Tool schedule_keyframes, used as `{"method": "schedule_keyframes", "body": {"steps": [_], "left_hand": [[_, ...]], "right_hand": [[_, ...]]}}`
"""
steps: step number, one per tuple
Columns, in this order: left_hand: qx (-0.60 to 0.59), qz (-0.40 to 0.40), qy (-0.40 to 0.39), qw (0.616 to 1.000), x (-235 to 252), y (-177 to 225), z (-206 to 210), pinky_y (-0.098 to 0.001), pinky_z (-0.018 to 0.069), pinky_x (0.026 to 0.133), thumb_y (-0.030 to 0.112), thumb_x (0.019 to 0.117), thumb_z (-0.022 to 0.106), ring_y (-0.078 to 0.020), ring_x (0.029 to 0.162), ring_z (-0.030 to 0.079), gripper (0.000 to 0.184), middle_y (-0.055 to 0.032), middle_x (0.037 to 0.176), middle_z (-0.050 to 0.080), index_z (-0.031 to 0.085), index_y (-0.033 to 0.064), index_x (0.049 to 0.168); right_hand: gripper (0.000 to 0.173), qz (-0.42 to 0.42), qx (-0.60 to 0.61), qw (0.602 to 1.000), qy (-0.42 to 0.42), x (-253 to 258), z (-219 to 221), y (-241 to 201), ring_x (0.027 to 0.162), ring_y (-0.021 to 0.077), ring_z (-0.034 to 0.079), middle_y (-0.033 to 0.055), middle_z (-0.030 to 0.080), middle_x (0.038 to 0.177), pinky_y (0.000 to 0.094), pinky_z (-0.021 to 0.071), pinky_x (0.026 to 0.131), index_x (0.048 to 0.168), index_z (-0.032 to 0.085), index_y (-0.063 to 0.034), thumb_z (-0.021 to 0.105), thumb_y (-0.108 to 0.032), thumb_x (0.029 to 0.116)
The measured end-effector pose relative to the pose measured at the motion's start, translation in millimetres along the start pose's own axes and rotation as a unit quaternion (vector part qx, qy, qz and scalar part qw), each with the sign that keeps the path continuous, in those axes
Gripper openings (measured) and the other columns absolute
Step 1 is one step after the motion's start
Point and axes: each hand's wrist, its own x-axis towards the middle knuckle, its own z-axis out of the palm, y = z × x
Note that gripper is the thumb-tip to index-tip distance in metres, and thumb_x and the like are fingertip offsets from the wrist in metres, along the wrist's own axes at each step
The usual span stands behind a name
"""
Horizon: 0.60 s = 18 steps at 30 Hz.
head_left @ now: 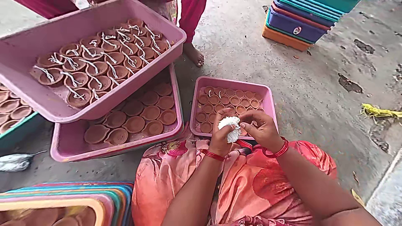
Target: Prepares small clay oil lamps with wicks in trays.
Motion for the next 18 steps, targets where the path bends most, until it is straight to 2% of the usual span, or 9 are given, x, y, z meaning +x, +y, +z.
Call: {"method": "schedule_keyframes", "body": {"steps": [4,7,11,15,18], "left_hand": [[0.02,0.015,-0.008,1.0,2,-2,-1,-0.0276,0.0584,0.077,0.005,0.08,0.061,-0.0074,0.083,0.067,0.044,0.0027,0.094,0.067,0.06,0.0204,0.121],[0.027,0.024,-0.024,0.999,3,-5,-4,-0.0274,0.0588,0.077,0.006,0.08,0.065,-0.007,0.084,0.067,0.044,0.0033,0.095,0.067,0.061,0.0211,0.121],[0.059,0.013,-0.013,0.998,2,-3,-1,-0.0278,0.0595,0.08,0.015,0.0799,0.081,-0.0075,0.086,0.068,0.052,0.0032,0.099,0.067,0.056,0.02,0.126],[0.099,0.005,0.041,0.994,1,1,5,-0.03,0.0595,0.077,-0.003,0.0796,0.071,-0.0109,0.083,0.068,0.048,-0.0019,0.095,0.067,0.057,0.0122,0.123],[0.084,-0.001,0.07,0.994,0,3,8,-0.0293,0.0595,0.075,-0.006,0.0832,0.064,-0.0108,0.081,0.068,0.04,-0.0029,0.093,0.068,0.058,0.0102,0.12]], "right_hand": [[0.014,0.024,0.006,1.0,0.013,0,2,2,0.078,-0.0009,0.064,-0.0038,0.07,0.089,0.0182,0.0559,0.072,0.103,0.07,-0.0032,0.067,-0.007,0.0899],[0.009,0.034,-0.005,0.999,0.026,0,3,3,0.072,-0.0033,0.061,-0.0048,0.068,0.085,0.0154,0.0538,0.067,0.098,0.07,-0.0038,0.066,-0.005,0.0893],[0.007,0.016,-0.03,0.999,0.028,0,3,3,0.069,-0.0047,0.058,-0.0047,0.066,0.082,0.0132,0.0508,0.065,0.094,0.069,-0.0034,0.064,-0.006,0.0906],[0.007,0.001,-0.048,0.999,0.027,0,3,4,0.071,-0.0037,0.059,-0.0024,0.066,0.085,0.0134,0.0515,0.066,0.095,0.068,-0.0022,0.062,-0.005,0.0928],[0.008,0.007,-0.056,0.998,0.024,-1,5,5,0.074,-0.0031,0.059,-0.0023,0.065,0.086,0.014,0.0524,0.069,0.096,0.068,-0.0026,0.061,-0.006,0.0951]]}}
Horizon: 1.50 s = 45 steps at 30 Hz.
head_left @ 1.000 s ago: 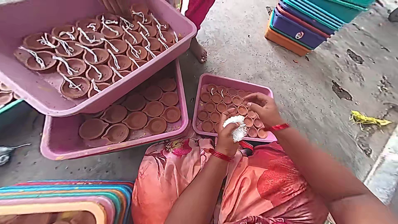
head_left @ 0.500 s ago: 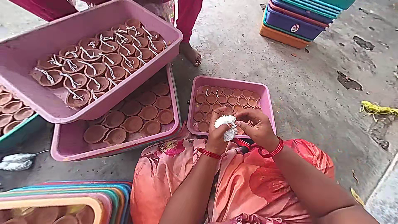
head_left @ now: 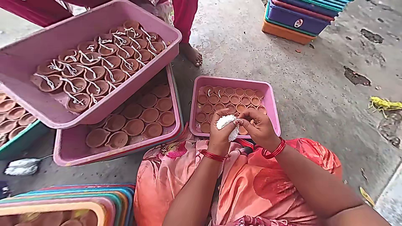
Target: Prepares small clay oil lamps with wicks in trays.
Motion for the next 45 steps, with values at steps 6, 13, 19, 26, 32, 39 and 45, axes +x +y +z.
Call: {"method": "schedule_keyframes", "body": {"steps": [6,13,19,26,32,39,45], "left_hand": [[-0.078,-0.059,0.017,0.995,-1,3,1,-0.029,0.0586,0.073,-0.004,0.091,0.054,-0.0121,0.079,0.067,0.032,-0.0028,0.092,0.067,0.058,0.0137,0.118],[0.039,-0.039,0.022,0.998,-1,7,1,-0.0312,0.0598,0.075,-0.009,0.0829,0.065,-0.0134,0.082,0.067,0.042,-0.0063,0.096,0.066,0.056,0.0052,0.122],[-0.026,-0.069,0.055,0.996,-3,9,7,-0.028,0.0584,0.071,-0.009,0.0916,0.054,-0.0122,0.076,0.067,0.028,-0.0051,0.089,0.067,0.057,0.0065,0.115],[-0.127,-0.132,0.081,0.98,-4,12,9,-0.0268,0.0563,0.065,-0.003,0.1005,0.041,-0.0138,0.072,0.066,0.025,-0.0066,0.088,0.066,0.055,0.0111,0.116],[-0.146,-0.144,0.088,0.975,-4,14,11,-0.0268,0.0563,0.063,-0.001,0.102,0.041,-0.0142,0.071,0.066,0.024,-0.0072,0.089,0.066,0.055,0.0113,0.117],[-0.134,-0.129,0.074,0.98,-3,9,8,-0.0284,0.0579,0.069,-0.004,0.1005,0.043,-0.0147,0.076,0.067,0.025,-0.0074,0.091,0.067,0.055,0.0103,0.117],[-0.072,-0.083,0.035,0.993,-3,5,4,-0.0298,0.0592,0.075,-0.01,0.088,0.055,-0.0135,0.081,0.068,0.035,-0.0052,0.094,0.068,0.057,0.0092,0.117]], "right_hand": [[0.008,0.081,0.085,0.993,-0.013,1,3,0,0.074,0.0017,0.064,-0.0041,0.065,0.083,0.021,0.057,0.071,0.097,0.064,-0.0065,0.056,-0.004,0.0966],[0.008,0.065,0.075,0.995,-0.02,1,2,2,0.074,-0.0001,0.061,-0.004,0.063,0.084,0.0185,0.0553,0.07,0.097,0.064,-0.0052,0.056,-0.004,0.0971],[0.008,0.078,0.078,0.994,-0.024,1,5,3,0.071,0.0016,0.062,-0.0028,0.063,0.082,0.0197,0.0553,0.068,0.097,0.064,-0.0046,0.056,-0.004,0.098],[0.015,0.146,0.15,0.978,-0.022,3,3,-3,0.075,0.0037,0.064,-0.0015,0.066,0.088,0.0215,0.0566,0.073,0.106,0.064,-0.004,0.054,0.0,0.0955],[0.016,0.124,0.145,0.982,-0.01,3,2,-2,0.077,0.0038,0.065,-0.0006,0.069,0.092,0.0215,0.0574,0.072,0.106,0.067,-0.0028,0.06,0.0,0.0924],[0.012,0.1,0.115,0.988,0.002,2,5,0,0.073,0.0003,0.063,-0.0018,0.07,0.089,0.0175,0.0541,0.067,0.101,0.07,-0.0025,0.067,-0.001,0.0895],[0.007,0.093,0.11,0.99,-0.001,2,6,2,0.071,-0.0005,0.061,-0.0033,0.066,0.084,0.0167,0.0543,0.066,0.096,0.068,-0.0038,0.064,-0.001,0.0918]]}}
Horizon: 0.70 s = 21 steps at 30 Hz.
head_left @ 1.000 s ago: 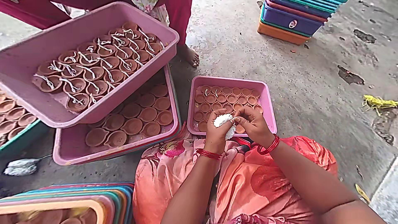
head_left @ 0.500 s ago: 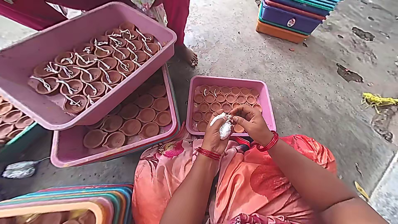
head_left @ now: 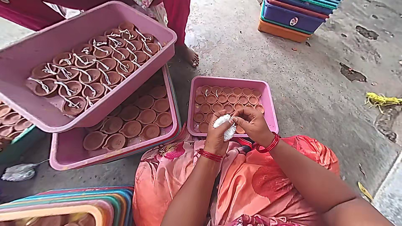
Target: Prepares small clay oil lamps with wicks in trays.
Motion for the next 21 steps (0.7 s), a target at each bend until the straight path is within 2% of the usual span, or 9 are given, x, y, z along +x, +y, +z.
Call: {"method": "schedule_keyframes", "body": {"steps": [3,6,10,14,17,21], "left_hand": [[0.041,0.016,0.007,0.999,0.3,-0.7,-1.1,-0.0302,0.0596,0.073,-0.011,0.0869,0.058,-0.0138,0.08,0.068,0.036,-0.0059,0.095,0.067,0.057,0.0082,0.117],[0.024,-0.007,0.029,0.999,-0.6,2.2,3.3,-0.0289,0.0579,0.07,-0.008,0.0938,0.05,-0.0132,0.076,0.067,0.026,-0.0052,0.09,0.066,0.056,0.0077,0.114],[-0.024,-0.038,0.04,0.998,-1.3,3.5,4.9,-0.031,0.0579,0.072,-0.005,0.099,0.044,-0.0148,0.079,0.067,0.025,-0.0056,0.091,0.066,0.056,0.0107,0.114],[-0.038,-0.05,0.051,0.997,-2.0,5.2,6.8,-0.0295,0.0576,0.069,-0.003,0.1004,0.043,-0.0148,0.077,0.067,0.024,-0.0061,0.091,0.066,0.055,0.0111,0.115],[-0.051,-0.05,0.051,0.996,-2.0,4.8,5.7,-0.0305,0.0579,0.07,-0.004,0.0996,0.043,-0.0157,0.079,0.067,0.025,-0.007,0.093,0.067,0.056,0.0115,0.115],[-0.051,-0.039,0.04,0.997,-1.1,3.0,3.9,-0.0302,0.0577,0.071,-0.005,0.0985,0.045,-0.0158,0.079,0.067,0.026,-0.0071,0.093,0.067,0.056,0.0107,0.115]], "right_hand": [[0.006,0.011,-0.003,1.0,-0.008,0.5,-0.3,-0.3,0.071,0.0003,0.061,-0.0029,0.065,0.084,0.0176,0.0542,0.066,0.097,0.067,-0.0044,0.062,-0.003,0.0939],[0.005,0.025,-0.017,0.999,-0.02,0.3,0.8,-1.0,0.072,0.0001,0.06,-0.0029,0.063,0.083,0.0175,0.0533,0.068,0.098,0.066,-0.0046,0.06,-0.005,0.0967],[0.007,0.032,-0.016,0.999,-0.024,0.6,1.0,-1.7,0.072,0.0006,0.06,-0.0029,0.062,0.083,0.0182,0.0532,0.069,0.097,0.064,-0.0048,0.057,-0.003,0.0975],[0.009,0.037,0.006,0.999,-0.024,0.8,1.1,-2.4,0.073,0.0003,0.06,-0.0031,0.064,0.085,0.018,0.0532,0.07,0.1,0.064,-0.0045,0.057,0.0,0.0964],[0.013,0.061,0.039,0.997,-0.034,1.0,0.2,-4.9,0.075,0.002,0.063,-0.0018,0.066,0.087,0.0197,0.0554,0.071,0.105,0.065,-0.0033,0.059,0.001,0.0943],[0.012,0.051,0.054,0.997,-0.02,1.0,1.5,-2.6,0.074,0.0027,0.064,-0.0017,0.068,0.086,0.0206,0.0563,0.07,0.102,0.067,-0.0031,0.062,0.002,0.0919]]}}
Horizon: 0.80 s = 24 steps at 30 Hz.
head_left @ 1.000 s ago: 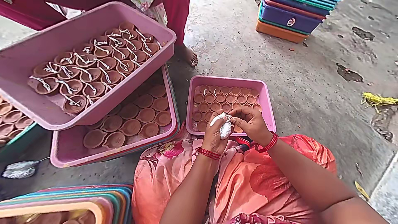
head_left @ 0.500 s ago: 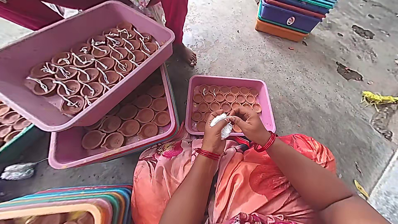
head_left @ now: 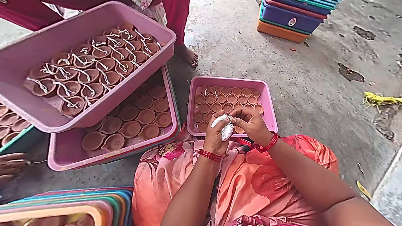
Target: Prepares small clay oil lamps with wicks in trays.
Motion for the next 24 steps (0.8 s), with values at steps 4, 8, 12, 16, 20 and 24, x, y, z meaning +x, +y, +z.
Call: {"method": "schedule_keyframes", "body": {"steps": [4,8,12,16,20,24], "left_hand": [[0.023,0.022,-0.004,0.999,-0.3,-1.9,0.5,-0.0301,0.058,0.072,-0.009,0.0962,0.047,-0.0146,0.079,0.067,0.027,-0.006,0.091,0.066,0.056,0.0095,0.114],[0.041,0.031,0.006,0.999,-0.5,-1.8,1.4,-0.0293,0.0579,0.071,-0.01,0.095,0.049,-0.0137,0.077,0.066,0.027,-0.0058,0.091,0.066,0.056,0.0086,0.113],[0.019,0.004,0.011,1.0,-0.8,-1.6,1.2,-0.029,0.0574,0.071,-0.005,0.1,0.043,-0.014,0.078,0.067,0.024,-0.0059,0.092,0.066,0.056,0.01,0.116],[-0.015,-0.011,0.013,1.0,-1.5,-1.0,2.4,-0.0291,0.0577,0.071,0.0,0.1025,0.039,-0.0146,0.077,0.067,0.024,-0.0061,0.09,0.066,0.055,0.0115,0.117],[-0.046,-0.008,-0.009,0.999,-1.3,-1.4,0.4,-0.0283,0.0579,0.07,0.001,0.1024,0.037,-0.0142,0.077,0.067,0.025,-0.0057,0.091,0.066,0.055,0.0123,0.116],[-0.06,-0.009,-0.019,0.998,-2.0,-1.5,1.3,-0.0285,0.0585,0.069,0.0,0.1014,0.038,-0.0147,0.075,0.067,0.026,-0.0063,0.09,0.067,0.056,0.0121,0.115]], "right_hand": [[0.01,-0.015,0.0,1.0,0.02,-1.0,1.7,2.1,0.072,0.0012,0.064,-0.003,0.069,0.084,0.0188,0.0558,0.069,0.097,0.069,-0.0036,0.065,0.003,0.0905],[0.009,-0.017,-0.01,1.0,0.023,-0.8,1.9,3.7,0.071,0.0012,0.063,-0.0029,0.068,0.082,0.0189,0.0557,0.067,0.095,0.069,-0.004,0.065,0.003,0.0909],[0.008,-0.001,-0.019,1.0,0.016,0.0,1.3,2.5,0.069,0.001,0.061,-0.0036,0.065,0.08,0.0182,0.0526,0.066,0.094,0.067,-0.0056,0.062,0.001,0.0938],[0.01,0.017,0.01,1.0,0.009,0.5,1.6,0.9,0.07,0.0039,0.062,-0.0014,0.065,0.083,0.0211,0.0556,0.069,0.097,0.066,-0.0042,0.058,0.002,0.0969],[0.014,0.034,0.055,0.998,0.011,0.0,2.1,-1.1,0.073,0.0051,0.064,-0.0002,0.067,0.087,0.0226,0.0565,0.071,0.103,0.066,-0.0034,0.056,0.004,0.0953],[0.015,0.028,0.066,0.997,0.01,-1.0,1.0,-1.6,0.075,0.0045,0.064,-0.0005,0.068,0.089,0.0214,0.0563,0.071,0.103,0.066,-0.0042,0.061,0.004,0.0916]]}}
